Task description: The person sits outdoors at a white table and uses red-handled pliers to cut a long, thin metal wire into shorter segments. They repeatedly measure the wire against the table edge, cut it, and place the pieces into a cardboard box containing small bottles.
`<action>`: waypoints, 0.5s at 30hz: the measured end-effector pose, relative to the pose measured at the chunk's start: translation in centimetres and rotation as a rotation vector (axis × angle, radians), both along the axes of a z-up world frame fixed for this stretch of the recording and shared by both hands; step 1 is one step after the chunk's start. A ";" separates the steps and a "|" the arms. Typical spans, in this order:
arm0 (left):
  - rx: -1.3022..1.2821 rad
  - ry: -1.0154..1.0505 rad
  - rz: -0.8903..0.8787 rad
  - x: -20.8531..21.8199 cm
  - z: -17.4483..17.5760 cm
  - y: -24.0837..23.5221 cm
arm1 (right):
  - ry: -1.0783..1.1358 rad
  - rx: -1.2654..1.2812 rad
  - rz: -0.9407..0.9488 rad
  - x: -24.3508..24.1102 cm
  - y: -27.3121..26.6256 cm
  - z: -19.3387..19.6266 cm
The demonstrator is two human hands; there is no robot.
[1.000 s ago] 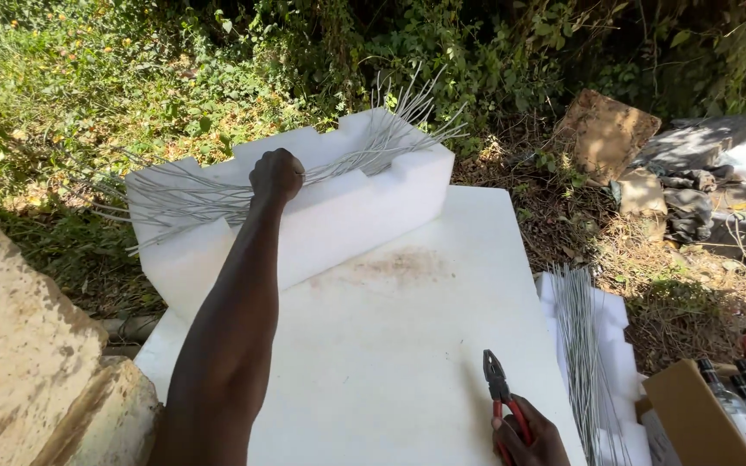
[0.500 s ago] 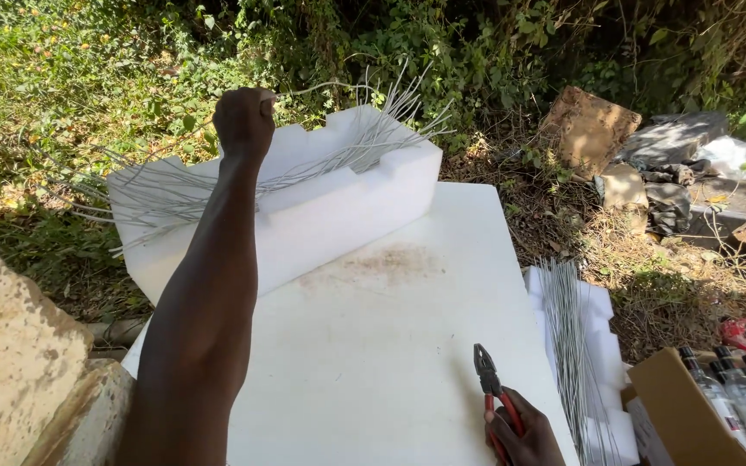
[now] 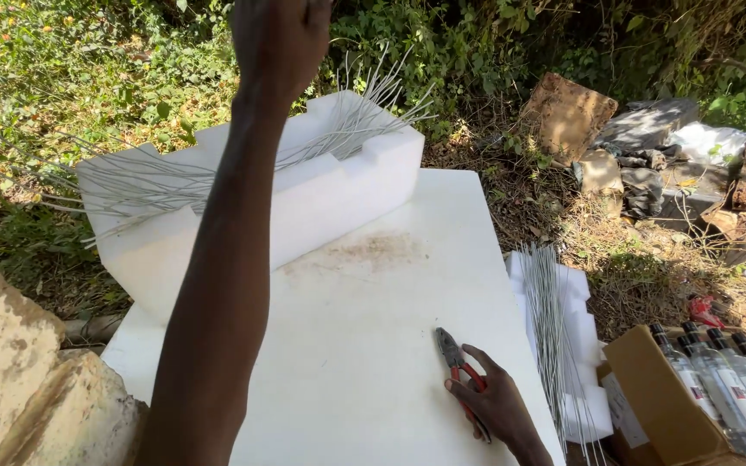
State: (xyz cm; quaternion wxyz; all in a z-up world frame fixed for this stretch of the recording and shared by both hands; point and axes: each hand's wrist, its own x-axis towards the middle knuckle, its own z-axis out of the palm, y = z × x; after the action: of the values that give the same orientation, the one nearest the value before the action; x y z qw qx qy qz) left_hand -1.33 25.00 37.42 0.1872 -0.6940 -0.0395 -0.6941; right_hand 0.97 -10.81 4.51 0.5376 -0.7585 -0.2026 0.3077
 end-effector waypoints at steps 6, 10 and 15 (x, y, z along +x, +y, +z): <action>-0.639 0.224 -0.837 1.2 -8.0 -13.1 | -0.514 -0.317 -0.133 -0.5 2.7 -1.9; -1.229 0.255 -1.237 1.0 -13.0 -17.4 | -0.676 -0.200 -0.115 0.5 1.8 -4.3; -1.226 0.203 -1.338 1.4 -17.2 -19.4 | -0.345 0.138 -0.153 -0.3 -0.3 -0.9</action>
State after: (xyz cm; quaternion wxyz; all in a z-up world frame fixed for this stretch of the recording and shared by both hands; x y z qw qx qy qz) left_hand 0.07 5.55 20.19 -0.6532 -0.6079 0.0260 -0.4507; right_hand 0.65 -11.12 3.65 0.5674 -0.7746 -0.2540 0.1165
